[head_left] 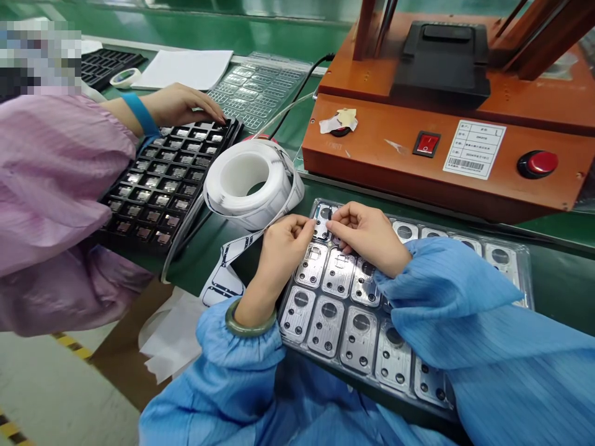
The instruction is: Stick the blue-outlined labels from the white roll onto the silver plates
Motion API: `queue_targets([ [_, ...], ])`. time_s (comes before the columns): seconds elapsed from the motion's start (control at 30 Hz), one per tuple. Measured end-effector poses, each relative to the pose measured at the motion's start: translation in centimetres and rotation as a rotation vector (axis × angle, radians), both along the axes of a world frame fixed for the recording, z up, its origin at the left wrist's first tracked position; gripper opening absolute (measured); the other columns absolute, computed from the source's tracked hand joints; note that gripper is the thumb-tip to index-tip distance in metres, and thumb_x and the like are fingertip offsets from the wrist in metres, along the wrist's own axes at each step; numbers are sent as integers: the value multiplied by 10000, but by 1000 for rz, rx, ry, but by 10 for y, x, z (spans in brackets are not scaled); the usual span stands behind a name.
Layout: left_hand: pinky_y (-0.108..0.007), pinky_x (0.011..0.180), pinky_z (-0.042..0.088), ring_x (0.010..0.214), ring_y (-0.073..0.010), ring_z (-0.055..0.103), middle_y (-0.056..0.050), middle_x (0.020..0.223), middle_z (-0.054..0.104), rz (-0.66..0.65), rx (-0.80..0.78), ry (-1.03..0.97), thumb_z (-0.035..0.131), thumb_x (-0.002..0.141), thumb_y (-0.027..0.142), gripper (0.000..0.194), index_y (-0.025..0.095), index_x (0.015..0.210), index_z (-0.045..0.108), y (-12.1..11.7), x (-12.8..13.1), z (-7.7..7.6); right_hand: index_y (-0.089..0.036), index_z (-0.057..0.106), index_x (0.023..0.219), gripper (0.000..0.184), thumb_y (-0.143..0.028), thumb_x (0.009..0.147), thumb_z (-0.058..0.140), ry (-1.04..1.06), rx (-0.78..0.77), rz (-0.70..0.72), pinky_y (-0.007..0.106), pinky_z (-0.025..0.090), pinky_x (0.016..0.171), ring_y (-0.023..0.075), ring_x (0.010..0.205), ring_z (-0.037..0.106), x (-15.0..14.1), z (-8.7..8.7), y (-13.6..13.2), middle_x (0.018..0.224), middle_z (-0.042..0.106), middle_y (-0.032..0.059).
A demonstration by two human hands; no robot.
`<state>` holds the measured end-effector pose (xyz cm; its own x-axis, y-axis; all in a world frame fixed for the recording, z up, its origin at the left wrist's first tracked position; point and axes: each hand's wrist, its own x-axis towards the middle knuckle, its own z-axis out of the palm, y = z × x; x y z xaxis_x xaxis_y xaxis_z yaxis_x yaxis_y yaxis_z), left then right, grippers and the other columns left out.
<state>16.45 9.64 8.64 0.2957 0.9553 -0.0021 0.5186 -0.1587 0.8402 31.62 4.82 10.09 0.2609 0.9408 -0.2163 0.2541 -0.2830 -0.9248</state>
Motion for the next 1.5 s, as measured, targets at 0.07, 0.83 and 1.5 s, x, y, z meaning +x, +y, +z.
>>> queue_targets([
  [0.07, -220, 511, 361, 508, -101, 472, 29, 547, 566, -3, 17, 5, 605, 793, 346, 210, 159, 719, 666, 0, -1, -1, -175, 580, 739, 62, -199, 742, 637, -1, 2, 2, 167, 461, 388, 78, 436, 559, 0, 0, 0, 580, 568, -63],
  [0.83, -248, 602, 397, 595, -126, 519, 0, 657, 599, -92, 262, 150, 552, 844, 279, 164, 171, 777, 655, 2, -4, -6, -185, 587, 764, 58, -230, 749, 619, -47, 17, 13, 200, 471, 417, 93, 437, 568, 0, -2, 0, 591, 586, -55],
  [1.5, -243, 581, 405, 579, -121, 536, -7, 670, 654, -52, 150, 41, 587, 811, 307, 172, 169, 776, 684, 0, -2, -5, -187, 584, 758, 69, -237, 730, 623, -69, 21, -8, 192, 470, 400, 95, 456, 573, 1, -4, 1, 636, 615, -34],
])
